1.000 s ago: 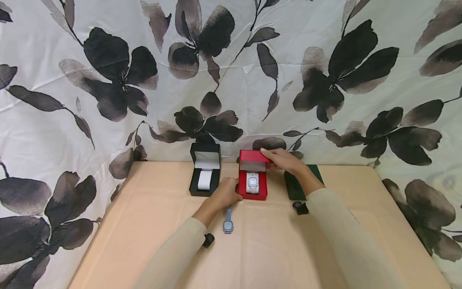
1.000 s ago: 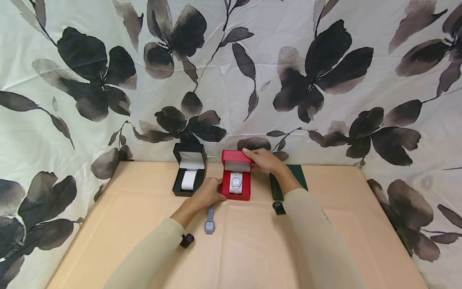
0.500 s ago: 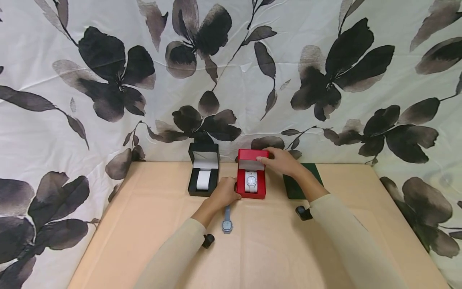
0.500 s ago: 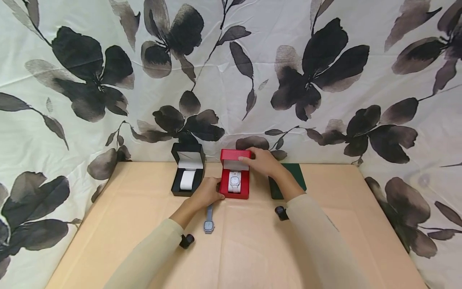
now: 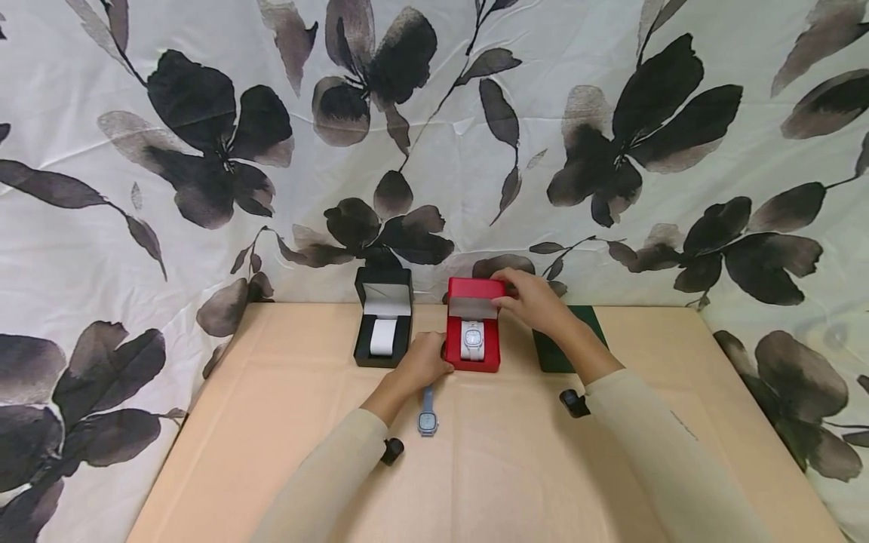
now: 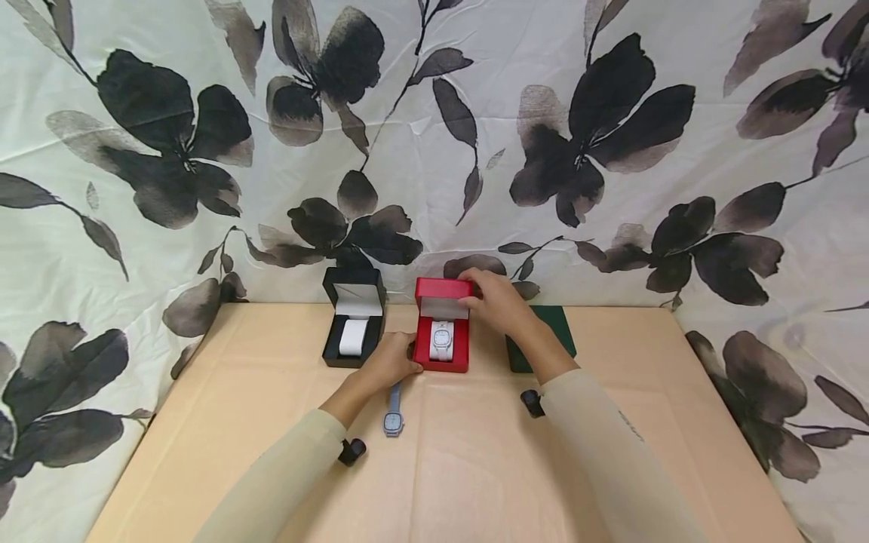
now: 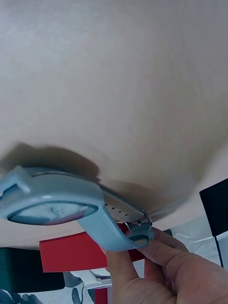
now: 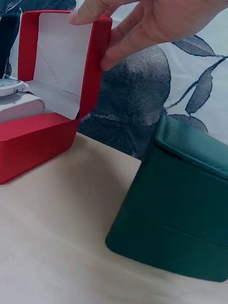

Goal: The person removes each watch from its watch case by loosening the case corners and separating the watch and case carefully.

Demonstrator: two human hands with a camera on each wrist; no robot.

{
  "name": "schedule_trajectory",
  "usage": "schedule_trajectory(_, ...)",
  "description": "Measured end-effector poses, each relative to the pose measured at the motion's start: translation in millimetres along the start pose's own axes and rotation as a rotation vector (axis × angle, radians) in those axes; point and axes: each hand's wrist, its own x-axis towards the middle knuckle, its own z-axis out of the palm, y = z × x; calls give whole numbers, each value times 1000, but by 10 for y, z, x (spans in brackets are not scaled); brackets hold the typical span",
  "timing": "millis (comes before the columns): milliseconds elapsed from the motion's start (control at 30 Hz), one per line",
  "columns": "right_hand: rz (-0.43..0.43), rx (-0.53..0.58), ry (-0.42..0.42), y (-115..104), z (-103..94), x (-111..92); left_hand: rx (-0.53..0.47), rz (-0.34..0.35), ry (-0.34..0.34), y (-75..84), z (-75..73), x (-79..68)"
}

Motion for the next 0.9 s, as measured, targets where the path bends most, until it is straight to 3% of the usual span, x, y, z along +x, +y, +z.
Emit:
schedule_trajectory(333,38,-7,-3,29,-42,78,51,7,10,19,-6,10)
schedule_trajectory(900,132,61,-52,-4,-105,182,39,-14,5,29,11,18)
